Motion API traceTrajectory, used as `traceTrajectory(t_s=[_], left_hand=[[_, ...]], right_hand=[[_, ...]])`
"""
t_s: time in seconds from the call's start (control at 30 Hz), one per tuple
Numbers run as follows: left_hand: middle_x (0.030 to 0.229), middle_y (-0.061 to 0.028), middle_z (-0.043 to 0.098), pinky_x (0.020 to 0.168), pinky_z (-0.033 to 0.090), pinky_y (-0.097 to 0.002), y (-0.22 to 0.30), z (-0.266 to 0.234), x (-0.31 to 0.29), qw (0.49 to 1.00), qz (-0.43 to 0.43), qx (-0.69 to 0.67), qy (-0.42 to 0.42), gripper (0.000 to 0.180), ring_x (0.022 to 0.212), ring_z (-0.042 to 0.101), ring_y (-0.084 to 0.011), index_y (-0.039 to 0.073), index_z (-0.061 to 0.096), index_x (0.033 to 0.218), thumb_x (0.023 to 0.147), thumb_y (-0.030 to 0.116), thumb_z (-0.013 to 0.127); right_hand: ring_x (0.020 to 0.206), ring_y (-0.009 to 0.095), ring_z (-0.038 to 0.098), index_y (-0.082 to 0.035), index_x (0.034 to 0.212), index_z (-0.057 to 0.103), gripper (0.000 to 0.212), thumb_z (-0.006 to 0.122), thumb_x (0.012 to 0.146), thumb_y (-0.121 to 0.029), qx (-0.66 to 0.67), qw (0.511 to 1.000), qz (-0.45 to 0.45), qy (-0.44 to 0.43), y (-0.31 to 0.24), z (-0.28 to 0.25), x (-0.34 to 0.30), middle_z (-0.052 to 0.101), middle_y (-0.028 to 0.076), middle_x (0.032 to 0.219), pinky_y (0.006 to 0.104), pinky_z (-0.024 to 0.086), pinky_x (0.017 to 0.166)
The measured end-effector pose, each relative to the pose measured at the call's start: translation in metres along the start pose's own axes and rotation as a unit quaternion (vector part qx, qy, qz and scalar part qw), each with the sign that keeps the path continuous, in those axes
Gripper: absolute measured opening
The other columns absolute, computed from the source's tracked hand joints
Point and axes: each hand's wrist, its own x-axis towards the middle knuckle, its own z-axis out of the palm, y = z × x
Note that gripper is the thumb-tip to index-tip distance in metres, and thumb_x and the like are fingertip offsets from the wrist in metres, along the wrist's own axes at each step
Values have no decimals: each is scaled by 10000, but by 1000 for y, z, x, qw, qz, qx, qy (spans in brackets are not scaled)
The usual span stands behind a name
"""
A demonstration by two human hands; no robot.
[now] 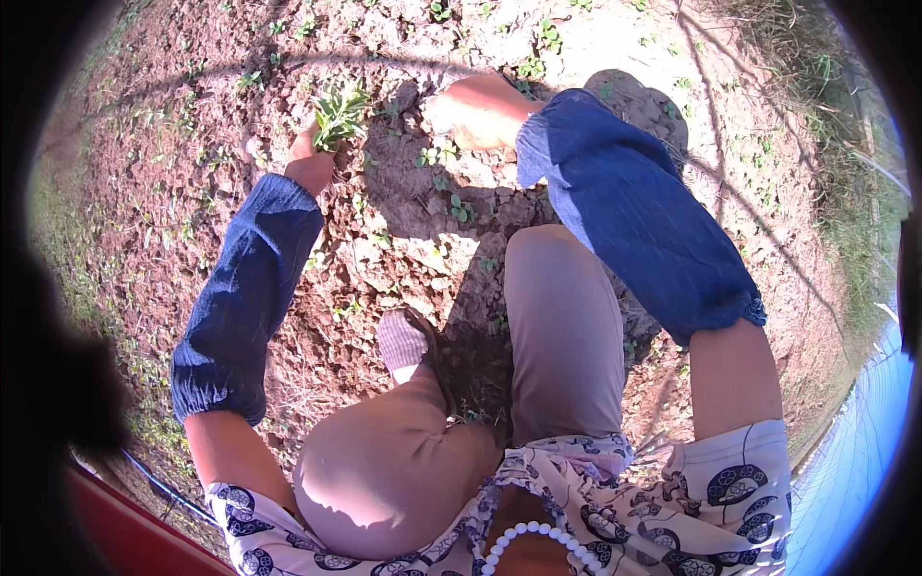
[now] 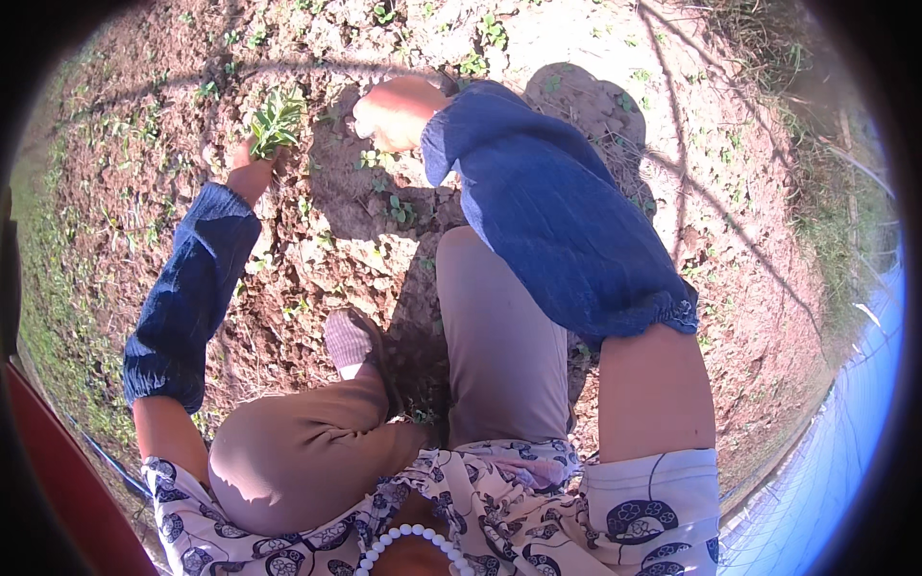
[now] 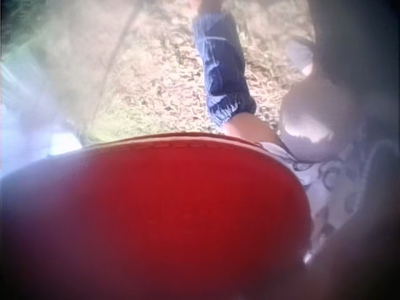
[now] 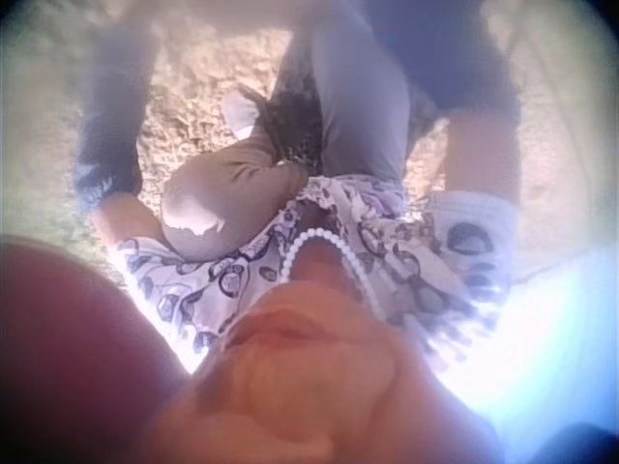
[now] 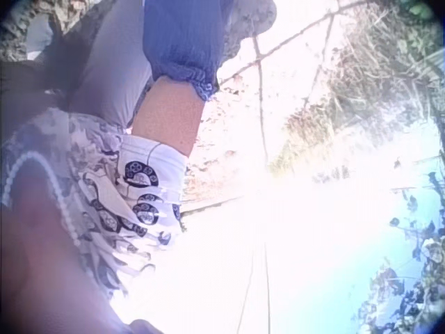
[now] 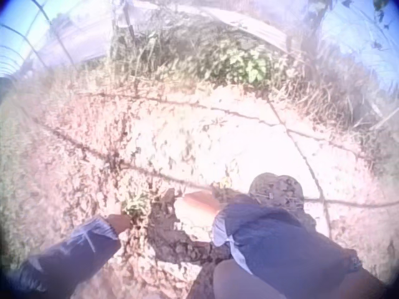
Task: The person uses a hand trowel to dig out and remove weeds from the soil in an agricultural field by hand.
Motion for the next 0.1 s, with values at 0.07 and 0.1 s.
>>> traceTrajectory(t_s=[0.07,0.1], left_hand=[[1009,-153,615,722,480,-299,-42,22,13,992,16,58,107,533,873,591,-203,2,396,1281,835,124,662],[1009,-153,615,722,480,-299,-47,26,17,993,18,51,100,533,873,591,-203,2,396,1281,835,124,662]], right_hand=[[730,268,616,-92,811,643,110,616,742,-173,357,916,180,23,-4,-1,-9,644,108,755,375,487,610],[795,222,625,-66,838,633,154,608,808,-215,632,696,340,23,-7,-2,-9,663,102,798,369,483,620]])
